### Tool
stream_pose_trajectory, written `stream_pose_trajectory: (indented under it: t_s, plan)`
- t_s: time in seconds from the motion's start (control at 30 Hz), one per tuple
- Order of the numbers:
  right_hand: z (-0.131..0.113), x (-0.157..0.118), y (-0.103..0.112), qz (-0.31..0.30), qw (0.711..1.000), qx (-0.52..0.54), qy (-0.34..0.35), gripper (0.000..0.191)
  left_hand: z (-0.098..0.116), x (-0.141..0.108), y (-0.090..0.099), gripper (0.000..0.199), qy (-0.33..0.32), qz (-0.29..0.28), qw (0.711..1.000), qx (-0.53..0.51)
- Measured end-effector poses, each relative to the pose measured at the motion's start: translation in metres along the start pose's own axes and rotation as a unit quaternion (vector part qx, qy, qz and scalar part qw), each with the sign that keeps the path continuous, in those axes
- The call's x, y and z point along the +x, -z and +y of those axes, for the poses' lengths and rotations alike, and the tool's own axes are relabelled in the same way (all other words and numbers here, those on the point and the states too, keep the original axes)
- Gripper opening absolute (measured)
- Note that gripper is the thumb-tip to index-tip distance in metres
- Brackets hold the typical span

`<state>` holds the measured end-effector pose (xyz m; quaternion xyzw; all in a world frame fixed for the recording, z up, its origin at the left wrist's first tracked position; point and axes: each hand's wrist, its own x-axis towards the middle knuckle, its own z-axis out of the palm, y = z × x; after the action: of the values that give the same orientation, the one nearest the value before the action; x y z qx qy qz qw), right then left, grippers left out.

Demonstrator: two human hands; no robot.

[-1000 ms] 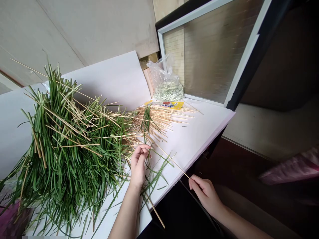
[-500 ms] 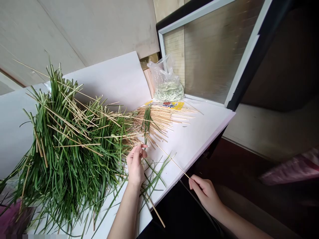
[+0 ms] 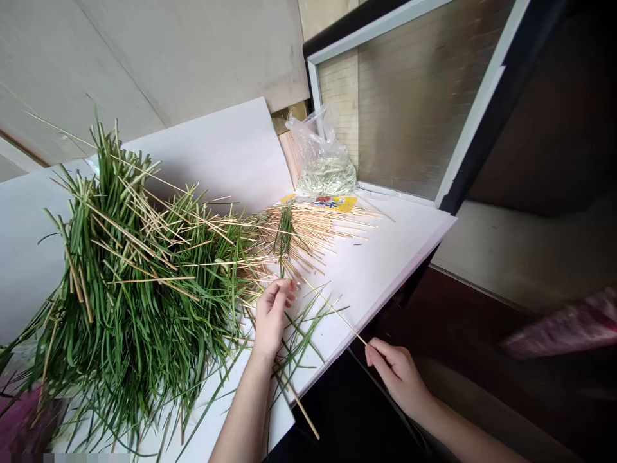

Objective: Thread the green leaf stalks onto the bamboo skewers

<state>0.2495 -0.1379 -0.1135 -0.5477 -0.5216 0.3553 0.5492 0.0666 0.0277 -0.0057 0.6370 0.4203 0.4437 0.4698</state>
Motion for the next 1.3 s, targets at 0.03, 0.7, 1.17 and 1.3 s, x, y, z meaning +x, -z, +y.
stream_pose_trajectory:
  t_s: [0.03, 0.7, 1.17, 1.3]
  plan:
    - [0.000, 0.000, 0.000, 0.000, 1.000, -0.001, 0.000, 0.038, 0.000, 0.000, 0.000, 0.029, -0.015, -0.009, 0.999, 0.043]
    - [0.005, -0.002, 0.001, 0.011, 1.000, -0.012, -0.005, 0.037, -0.003, -0.004, -0.005, 0.017, -0.098, -0.159, 0.961, 0.204]
    - [0.005, -0.003, -0.001, -0.018, 1.000, -0.012, 0.010, 0.036, 0.004, -0.014, -0.019, 0.024, -0.297, -0.034, 0.897, 0.326]
    - [0.005, -0.003, -0.002, -0.023, 0.999, -0.016, 0.016, 0.037, 0.002, -0.015, -0.022, 0.009, -0.307, -0.050, 0.896, 0.317]
